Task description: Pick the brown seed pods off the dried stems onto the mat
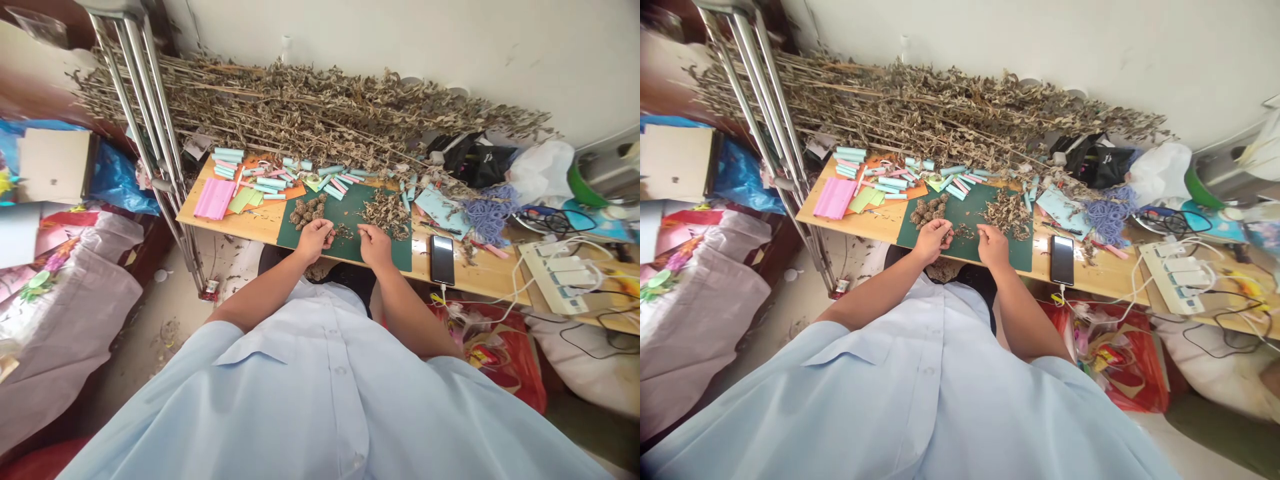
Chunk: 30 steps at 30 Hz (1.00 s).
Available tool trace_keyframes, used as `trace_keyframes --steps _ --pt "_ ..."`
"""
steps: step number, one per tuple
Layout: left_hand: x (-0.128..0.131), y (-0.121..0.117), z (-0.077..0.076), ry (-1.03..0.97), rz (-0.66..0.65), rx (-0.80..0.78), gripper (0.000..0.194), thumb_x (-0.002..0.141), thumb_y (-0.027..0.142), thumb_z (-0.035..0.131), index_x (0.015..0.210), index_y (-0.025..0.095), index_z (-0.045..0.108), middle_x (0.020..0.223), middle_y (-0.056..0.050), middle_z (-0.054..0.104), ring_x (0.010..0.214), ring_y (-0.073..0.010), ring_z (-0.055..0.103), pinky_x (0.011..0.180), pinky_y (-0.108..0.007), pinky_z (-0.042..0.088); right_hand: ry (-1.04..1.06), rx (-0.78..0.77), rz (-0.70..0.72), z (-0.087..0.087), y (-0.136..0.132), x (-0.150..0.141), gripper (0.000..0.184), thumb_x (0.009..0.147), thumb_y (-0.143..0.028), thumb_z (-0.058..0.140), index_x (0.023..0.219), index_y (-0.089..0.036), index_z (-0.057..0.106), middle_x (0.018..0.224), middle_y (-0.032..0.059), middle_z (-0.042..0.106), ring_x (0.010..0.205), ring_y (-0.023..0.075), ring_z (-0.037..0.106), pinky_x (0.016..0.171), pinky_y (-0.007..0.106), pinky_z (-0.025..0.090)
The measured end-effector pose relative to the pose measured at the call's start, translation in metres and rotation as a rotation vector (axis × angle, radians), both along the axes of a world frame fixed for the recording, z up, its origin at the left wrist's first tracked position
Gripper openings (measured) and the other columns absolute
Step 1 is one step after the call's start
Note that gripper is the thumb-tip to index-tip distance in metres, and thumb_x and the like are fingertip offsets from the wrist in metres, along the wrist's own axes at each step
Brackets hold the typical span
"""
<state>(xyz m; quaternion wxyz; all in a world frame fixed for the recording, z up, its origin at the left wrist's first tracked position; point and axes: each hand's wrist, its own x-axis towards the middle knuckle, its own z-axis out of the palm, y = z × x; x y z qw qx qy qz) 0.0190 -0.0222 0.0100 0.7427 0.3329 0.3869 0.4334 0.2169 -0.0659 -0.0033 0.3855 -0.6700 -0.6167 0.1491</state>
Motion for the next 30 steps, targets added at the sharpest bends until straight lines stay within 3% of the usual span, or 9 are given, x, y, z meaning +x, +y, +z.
trace_keyframes --steps 5,8,11,16,19,24,27,30 --pt "0.005 0.001 -0.007 0.209 0.003 0.134 0.028 0.091 0.043 0.063 0.081 0.018 0.056 0.069 0.003 0.056 0.049 -0.0062 0.045 0.045 -0.02 0.029 0.081 0.098 -0.028 -0.011 -0.021 0.001 0.03 0.096 -0.034 0.051 0.108 -0.021 0.075 0.096 0.0092 0.077 0.093 0.0244 0.073 0.093 0.043 0.057" --pt "0.012 0.008 -0.005 0.489 0.036 0.412 0.03 0.095 0.042 0.059 0.078 0.018 0.06 0.067 0.002 0.055 0.059 -0.01 0.05 0.058 -0.024 0.041 0.093 0.108 -0.038 -0.015 -0.025 -0.001 0.029 0.096 -0.034 0.051 0.107 -0.021 0.075 0.096 0.0092 0.078 0.093 0.0242 0.073 0.093 0.043 0.057" --pt "0.022 0.019 -0.003 0.728 0.048 0.751 0.026 0.097 0.036 0.057 0.079 0.018 0.063 0.08 -0.003 0.062 0.08 -0.0151 0.058 0.077 -0.028 0.047 0.077 0.127 -0.025 -0.015 -0.025 -0.002 0.028 0.096 -0.032 0.051 0.106 -0.021 0.075 0.097 0.009 0.078 0.093 0.0235 0.073 0.093 0.042 0.058" --pt "0.037 0.033 -0.009 1.004 -0.114 1.071 0.022 0.099 0.029 0.053 0.089 0.017 0.067 0.097 -0.011 0.067 0.101 -0.0228 0.06 0.095 -0.038 0.047 0.064 0.147 -0.007 -0.013 -0.026 -0.004 0.027 0.096 -0.029 0.05 0.104 -0.021 0.075 0.096 0.0085 0.078 0.091 0.0221 0.074 0.09 0.04 0.059" --pt "0.037 0.031 -0.013 1.163 -0.211 1.146 0.022 0.097 0.034 0.058 0.097 0.016 0.07 0.113 -0.015 0.068 0.114 -0.0284 0.057 0.104 -0.046 0.044 0.097 0.181 0.011 -0.013 -0.028 -0.004 0.027 0.097 -0.029 0.051 0.105 -0.021 0.075 0.096 0.008 0.078 0.09 0.0213 0.073 0.089 0.039 0.059" --pt "0.028 0.016 -0.011 1.269 -0.369 1.252 0.042 0.096 0.045 0.057 0.124 0.014 0.065 0.138 -0.019 0.059 0.134 -0.0331 0.049 0.111 -0.051 0.041 0.161 0.185 0.012 -0.013 -0.03 -0.004 0.026 0.099 -0.031 0.051 0.106 -0.023 0.074 0.1 0.0081 0.078 0.094 0.0221 0.073 0.09 0.04 0.059" --pt "0.026 0.011 -0.012 1.29 -0.451 1.308 0.05 0.096 0.041 0.059 0.136 0.013 0.059 0.151 -0.02 0.051 0.144 -0.0352 0.042 0.116 -0.053 0.038 0.2 0.181 0.017 -0.012 -0.03 -0.003 0.027 0.099 -0.032 0.05 0.107 -0.023 0.074 0.1 0.008 0.078 0.093 0.0223 0.073 0.09 0.04 0.059" --pt "0.025 0.012 -0.016 1.241 -0.52 1.362 0.044 0.099 0.033 0.054 0.138 0.014 0.058 0.154 -0.018 0.05 0.148 -0.0333 0.04 0.117 -0.052 0.04 0.233 0.197 0.02 -0.012 -0.031 -0.002 0.025 0.099 -0.032 0.052 0.106 -0.024 0.074 0.099 0.0075 0.078 0.091 0.0219 0.073 0.089 0.04 0.059"
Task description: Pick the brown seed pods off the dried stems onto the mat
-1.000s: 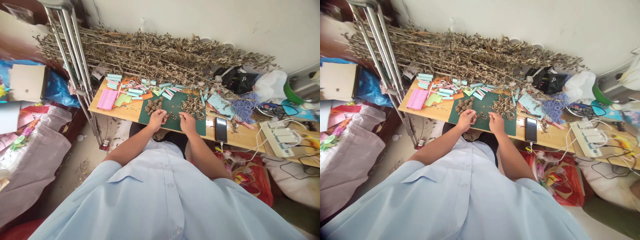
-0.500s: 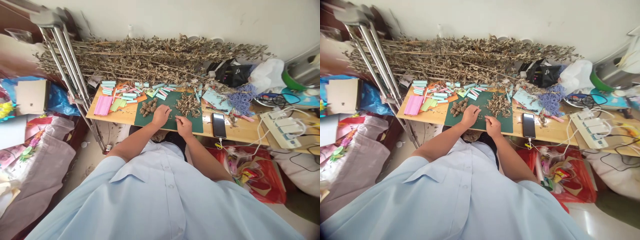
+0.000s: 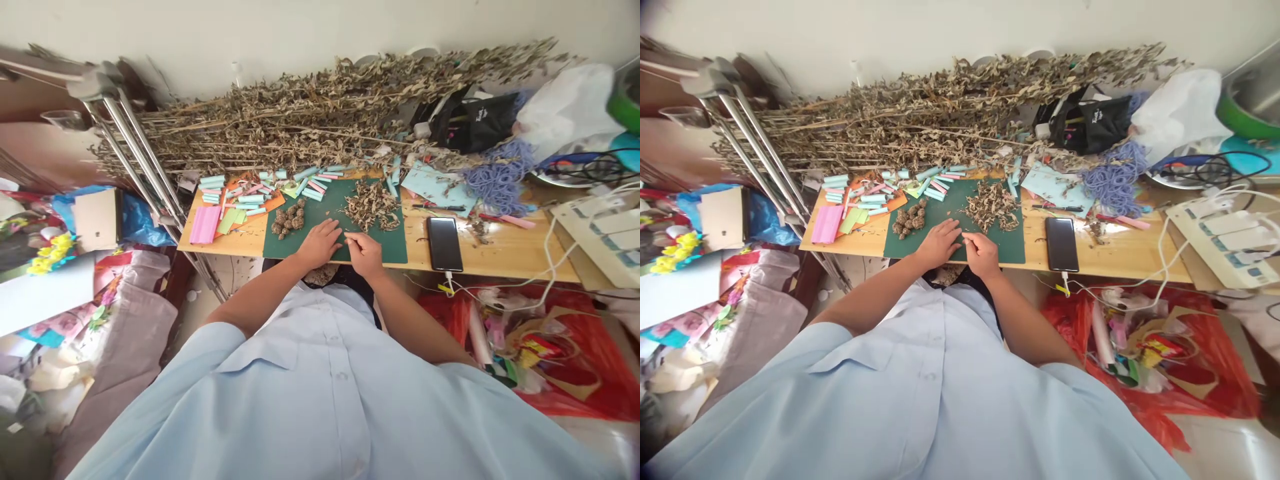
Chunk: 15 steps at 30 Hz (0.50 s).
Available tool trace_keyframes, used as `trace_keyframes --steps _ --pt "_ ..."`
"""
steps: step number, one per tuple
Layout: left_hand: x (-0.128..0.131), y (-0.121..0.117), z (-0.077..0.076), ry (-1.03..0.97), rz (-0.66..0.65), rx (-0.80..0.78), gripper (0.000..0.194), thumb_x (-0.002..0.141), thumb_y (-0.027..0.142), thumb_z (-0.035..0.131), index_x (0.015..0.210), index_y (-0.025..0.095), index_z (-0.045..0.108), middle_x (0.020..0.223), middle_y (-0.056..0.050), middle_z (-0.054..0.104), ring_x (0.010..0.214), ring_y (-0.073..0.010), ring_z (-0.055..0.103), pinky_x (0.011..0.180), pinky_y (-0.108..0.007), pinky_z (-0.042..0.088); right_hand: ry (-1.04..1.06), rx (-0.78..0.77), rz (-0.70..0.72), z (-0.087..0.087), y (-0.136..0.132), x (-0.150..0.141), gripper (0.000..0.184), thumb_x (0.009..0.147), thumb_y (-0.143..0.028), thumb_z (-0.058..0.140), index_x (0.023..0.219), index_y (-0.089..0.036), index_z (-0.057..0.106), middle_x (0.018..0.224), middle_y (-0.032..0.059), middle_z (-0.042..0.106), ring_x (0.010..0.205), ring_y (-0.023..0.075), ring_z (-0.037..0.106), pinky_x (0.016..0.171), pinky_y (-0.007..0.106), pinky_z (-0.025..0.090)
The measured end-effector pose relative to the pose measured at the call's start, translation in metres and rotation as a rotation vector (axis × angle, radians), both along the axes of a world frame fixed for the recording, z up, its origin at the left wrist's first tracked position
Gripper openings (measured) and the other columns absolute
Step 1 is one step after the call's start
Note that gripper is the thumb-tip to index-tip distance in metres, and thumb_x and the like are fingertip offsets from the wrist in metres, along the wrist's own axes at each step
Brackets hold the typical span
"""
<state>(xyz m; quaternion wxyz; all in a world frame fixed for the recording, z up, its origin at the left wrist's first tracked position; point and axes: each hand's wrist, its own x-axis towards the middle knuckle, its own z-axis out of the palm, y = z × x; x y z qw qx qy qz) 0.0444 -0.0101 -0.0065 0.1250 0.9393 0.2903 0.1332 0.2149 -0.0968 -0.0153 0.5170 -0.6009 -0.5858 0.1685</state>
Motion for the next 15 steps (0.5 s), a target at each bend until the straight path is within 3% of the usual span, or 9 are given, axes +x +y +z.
trace_keyframes --steps 7,11,15 --pt "-0.011 0.009 -0.002 -0.086 -0.112 -0.017 0.034 0.099 0.024 0.052 0.13 0.016 0.065 0.146 -0.016 0.06 0.144 -0.0292 0.049 0.114 -0.054 0.045 0.043 0.035 0.066 -0.001 -0.002 0.005 0.023 0.099 -0.029 0.052 0.108 -0.025 0.074 0.094 0.0055 0.076 0.088 0.0206 0.073 0.086 0.038 0.06" --pt "-0.02 0.01 0.01 -0.155 -0.034 -0.028 0.044 0.097 0.032 0.06 0.139 0.021 0.06 0.15 -0.014 0.056 0.148 -0.0314 0.043 0.117 -0.058 0.041 0.05 0.026 0.084 -0.002 -0.002 0.006 0.023 0.099 -0.029 0.052 0.108 -0.025 0.074 0.095 0.0054 0.076 0.088 0.0204 0.073 0.086 0.038 0.06" --pt "-0.027 0.008 0.022 -0.278 0.076 -0.105 0.058 0.098 0.039 0.057 0.151 0.019 0.047 0.154 -0.015 0.052 0.149 -0.0283 0.043 0.12 -0.052 0.041 0.044 0.011 0.081 -0.001 -0.003 0.007 0.024 0.099 -0.03 0.051 0.107 -0.024 0.074 0.094 0.0057 0.076 0.089 0.0208 0.073 0.086 0.038 0.06"
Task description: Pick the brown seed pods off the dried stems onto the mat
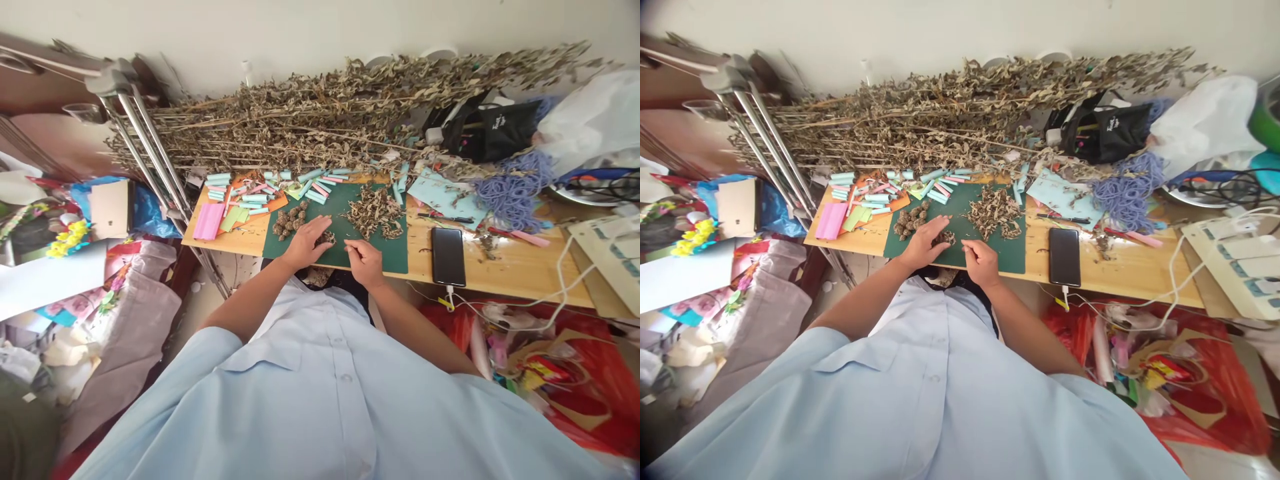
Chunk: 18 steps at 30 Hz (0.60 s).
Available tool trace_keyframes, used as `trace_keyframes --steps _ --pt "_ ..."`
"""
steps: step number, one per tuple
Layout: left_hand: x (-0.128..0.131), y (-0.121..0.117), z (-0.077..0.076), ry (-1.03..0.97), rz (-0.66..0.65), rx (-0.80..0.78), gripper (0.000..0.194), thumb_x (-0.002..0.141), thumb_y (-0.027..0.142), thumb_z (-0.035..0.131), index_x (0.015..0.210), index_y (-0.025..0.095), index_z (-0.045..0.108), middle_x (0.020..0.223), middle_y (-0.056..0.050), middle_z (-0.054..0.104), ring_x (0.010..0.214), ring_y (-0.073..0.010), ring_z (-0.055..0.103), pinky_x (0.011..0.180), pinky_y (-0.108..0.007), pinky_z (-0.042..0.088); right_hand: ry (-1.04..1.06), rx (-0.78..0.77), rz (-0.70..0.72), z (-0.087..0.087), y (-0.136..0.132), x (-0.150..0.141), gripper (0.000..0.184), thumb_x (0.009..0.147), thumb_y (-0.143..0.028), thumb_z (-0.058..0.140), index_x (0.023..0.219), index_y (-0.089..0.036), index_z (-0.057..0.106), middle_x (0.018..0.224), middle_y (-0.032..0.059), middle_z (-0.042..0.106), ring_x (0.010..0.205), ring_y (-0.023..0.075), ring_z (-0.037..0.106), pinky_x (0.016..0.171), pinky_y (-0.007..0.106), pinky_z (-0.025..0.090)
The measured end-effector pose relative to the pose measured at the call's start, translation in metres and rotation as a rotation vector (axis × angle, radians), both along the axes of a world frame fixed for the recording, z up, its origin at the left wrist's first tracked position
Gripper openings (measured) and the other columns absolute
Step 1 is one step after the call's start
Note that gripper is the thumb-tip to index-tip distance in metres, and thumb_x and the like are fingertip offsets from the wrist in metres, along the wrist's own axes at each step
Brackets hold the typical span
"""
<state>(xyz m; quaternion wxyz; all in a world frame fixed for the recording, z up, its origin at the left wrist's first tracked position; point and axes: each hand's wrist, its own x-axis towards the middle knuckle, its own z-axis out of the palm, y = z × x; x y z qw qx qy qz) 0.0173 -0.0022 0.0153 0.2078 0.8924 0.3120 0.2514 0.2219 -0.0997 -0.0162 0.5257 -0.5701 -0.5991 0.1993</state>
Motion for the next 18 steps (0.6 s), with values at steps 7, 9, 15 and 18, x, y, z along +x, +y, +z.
trace_keyframes --steps 7,9,15,18 --pt "-0.019 -0.013 0.004 -0.045 0.184 -0.088 0.035 0.103 0.032 0.045 0.125 0.018 0.069 0.136 -0.014 0.067 0.13 -0.0222 0.062 0.114 -0.046 0.051 -0.042 -0.079 -0.002 0.003 0.0 -0.002 0.028 0.101 -0.035 0.048 0.107 -0.024 0.074 0.1 0.0085 0.076 0.095 0.0235 0.073 0.089 0.041 0.06" --pt "-0.021 -0.016 0.0 -0.036 0.139 -0.066 0.032 0.102 0.033 0.049 0.119 0.018 0.072 0.136 -0.014 0.068 0.129 -0.0223 0.063 0.113 -0.046 0.052 -0.059 -0.075 -0.004 0.004 0.001 -0.003 0.028 0.1 -0.036 0.049 0.107 -0.024 0.074 0.102 0.0089 0.076 0.097 0.0237 0.073 0.09 0.041 0.06" --pt "-0.019 -0.015 -0.026 -0.002 0.051 0.005 0.029 0.101 0.026 0.049 0.112 0.017 0.075 0.131 -0.014 0.071 0.131 -0.0233 0.063 0.112 -0.049 0.053 -0.114 -0.03 0.026 0.005 0.002 -0.005 0.028 0.101 -0.034 0.048 0.108 -0.024 0.073 0.107 0.0094 0.076 0.102 0.0229 0.071 0.094 0.039 0.059" --pt "-0.019 -0.012 -0.036 -0.007 0.019 0.034 0.029 0.101 0.023 0.048 0.11 0.017 0.075 0.132 -0.014 0.07 0.133 -0.0233 0.061 0.112 -0.049 0.053 -0.163 -0.037 0.051 0.004 0.006 -0.007 0.028 0.102 -0.034 0.049 0.109 -0.023 0.074 0.109 0.0091 0.075 0.103 0.0224 0.071 0.095 0.038 0.057"
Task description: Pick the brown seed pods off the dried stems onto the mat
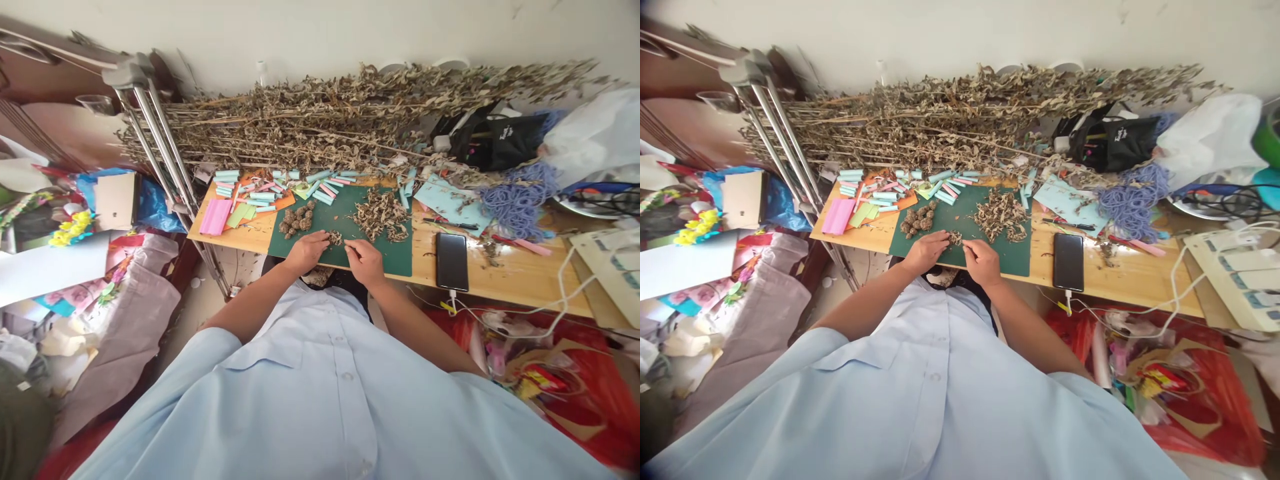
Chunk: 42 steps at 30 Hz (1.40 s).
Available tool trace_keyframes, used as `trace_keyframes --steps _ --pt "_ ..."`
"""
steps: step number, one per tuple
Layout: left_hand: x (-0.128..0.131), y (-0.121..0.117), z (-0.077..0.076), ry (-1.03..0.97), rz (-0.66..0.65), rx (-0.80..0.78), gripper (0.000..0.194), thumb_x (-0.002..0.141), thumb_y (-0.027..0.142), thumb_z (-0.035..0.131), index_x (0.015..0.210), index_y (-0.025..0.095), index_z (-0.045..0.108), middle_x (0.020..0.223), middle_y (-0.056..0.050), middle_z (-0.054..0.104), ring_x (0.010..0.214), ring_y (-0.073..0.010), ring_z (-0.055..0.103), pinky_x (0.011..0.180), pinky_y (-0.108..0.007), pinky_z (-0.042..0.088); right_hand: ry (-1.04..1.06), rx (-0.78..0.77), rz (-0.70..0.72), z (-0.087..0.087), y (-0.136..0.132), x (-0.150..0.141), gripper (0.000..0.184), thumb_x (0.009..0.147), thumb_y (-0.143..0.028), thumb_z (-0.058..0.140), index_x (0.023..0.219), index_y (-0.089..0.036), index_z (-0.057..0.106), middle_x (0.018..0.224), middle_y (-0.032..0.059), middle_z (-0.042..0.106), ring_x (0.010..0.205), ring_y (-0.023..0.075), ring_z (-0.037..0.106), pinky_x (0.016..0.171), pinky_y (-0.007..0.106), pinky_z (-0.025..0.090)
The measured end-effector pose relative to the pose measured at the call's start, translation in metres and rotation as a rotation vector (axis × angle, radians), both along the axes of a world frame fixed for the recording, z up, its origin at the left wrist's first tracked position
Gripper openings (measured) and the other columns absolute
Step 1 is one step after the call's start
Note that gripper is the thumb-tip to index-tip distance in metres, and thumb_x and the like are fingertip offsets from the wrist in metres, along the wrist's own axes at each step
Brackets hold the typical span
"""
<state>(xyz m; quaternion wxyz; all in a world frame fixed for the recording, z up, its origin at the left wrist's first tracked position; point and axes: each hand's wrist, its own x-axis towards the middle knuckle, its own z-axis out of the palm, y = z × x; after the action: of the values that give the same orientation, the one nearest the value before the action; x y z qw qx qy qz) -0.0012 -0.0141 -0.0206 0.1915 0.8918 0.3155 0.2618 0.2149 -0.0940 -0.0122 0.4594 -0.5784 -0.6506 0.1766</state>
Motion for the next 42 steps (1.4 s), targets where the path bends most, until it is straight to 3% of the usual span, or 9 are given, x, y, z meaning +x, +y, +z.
trace_keyframes --steps 5,11,17,24,29,34,39,42 --pt "0.0 -0.002 0.001 -0.031 0.003 -0.026 0.03 0.101 0.024 0.047 0.112 0.017 0.075 0.134 -0.014 0.069 0.133 -0.0226 0.061 0.113 -0.048 0.052 -0.21 -0.14 -0.061 0.001 0.014 -0.011 0.033 0.099 -0.044 0.057 0.12 -0.022 0.072 0.11 0.0095 0.074 0.096 0.0237 0.07 0.087 0.035 0.056" --pt "-0.005 0.001 0.014 -0.093 0.171 -0.074 0.031 0.101 0.024 0.046 0.118 0.017 0.072 0.13 -0.015 0.068 0.125 -0.0207 0.063 0.11 -0.043 0.052 -0.408 -0.229 -0.072 0.01 0.03 -0.026 0.038 0.094 -0.048 0.063 0.122 -0.024 0.071 0.112 0.0101 0.072 0.096 0.0259 0.068 0.078 0.034 0.055" --pt "-0.006 0.011 0.023 0.019 0.071 -0.188 0.034 0.094 0.016 0.053 0.125 0.017 0.068 0.115 -0.013 0.069 0.111 -0.0218 0.065 0.101 -0.039 0.055 -0.4 -0.208 -0.003 0.008 0.035 -0.026 0.029 0.097 -0.036 0.059 0.12 -0.027 0.073 0.113 0.0069 0.072 0.099 0.024 0.068 0.079 0.032 0.055" --pt "0.012 0.018 0.028 0.031 0.059 -0.226 0.039 0.089 0.011 0.056 0.126 0.015 0.068 0.109 -0.011 0.07 0.105 -0.0228 0.065 0.098 -0.038 0.054 -0.39 -0.214 0.063 0.009 0.037 -0.019 0.031 0.1 -0.027 0.051 0.122 -0.027 0.073 0.116 0.0056 0.072 0.102 0.0229 0.068 0.085 0.032 0.055" --pt "0.011 0.019 0.031 0.022 0.035 -0.262 0.035 0.088 0.017 0.063 0.122 0.016 0.069 0.104 -0.01 0.069 0.093 -0.0205 0.065 0.089 -0.035 0.055 -0.38 -0.22 0.068 0.015 0.03 -0.014 0.032 0.1 -0.032 0.052 0.125 -0.025 0.071 0.121 0.0068 0.071 0.104 0.0243 0.068 0.089 0.035 0.056" --pt "-0.001 0.026 0.03 0.022 0.018 -0.271 0.043 0.085 0.018 0.068 0.127 0.014 0.064 0.116 -0.011 0.064 0.078 -0.0153 0.064 0.087 -0.037 0.057 -0.375 -0.206 0.023 0.016 0.023 -0.014 0.042 0.095 -0.041 0.063 0.133 -0.025 0.066 0.128 0.0082 0.069 0.112 0.0275 0.067 0.091 0.038 0.057" --pt "-0.001 0.035 0.033 0.126 -0.086 -0.235 0.05 0.082 0.012 0.065 0.132 0.013 0.061 0.129 -0.016 0.059 0.099 -0.0211 0.067 0.096 -0.037 0.056 -0.412 -0.233 -0.126 0.013 0.02 -0.018 0.057 0.089 -0.05 0.071 0.137 -0.02 0.064 0.125 0.0129 0.069 0.11 0.0314 0.067 0.089 0.041 0.057" --pt "0.003 0.04 0.035 0.146 -0.136 -0.213 0.052 0.08 0.009 0.062 0.132 0.013 0.062 0.13 -0.016 0.059 0.115 -0.0246 0.064 0.103 -0.038 0.054 -0.46 -0.272 -0.114 0.013 0.021 -0.022 0.054 0.089 -0.052 0.071 0.133 -0.021 0.066 0.119 0.0121 0.07 0.105 0.03 0.068 0.085 0.039 0.057"
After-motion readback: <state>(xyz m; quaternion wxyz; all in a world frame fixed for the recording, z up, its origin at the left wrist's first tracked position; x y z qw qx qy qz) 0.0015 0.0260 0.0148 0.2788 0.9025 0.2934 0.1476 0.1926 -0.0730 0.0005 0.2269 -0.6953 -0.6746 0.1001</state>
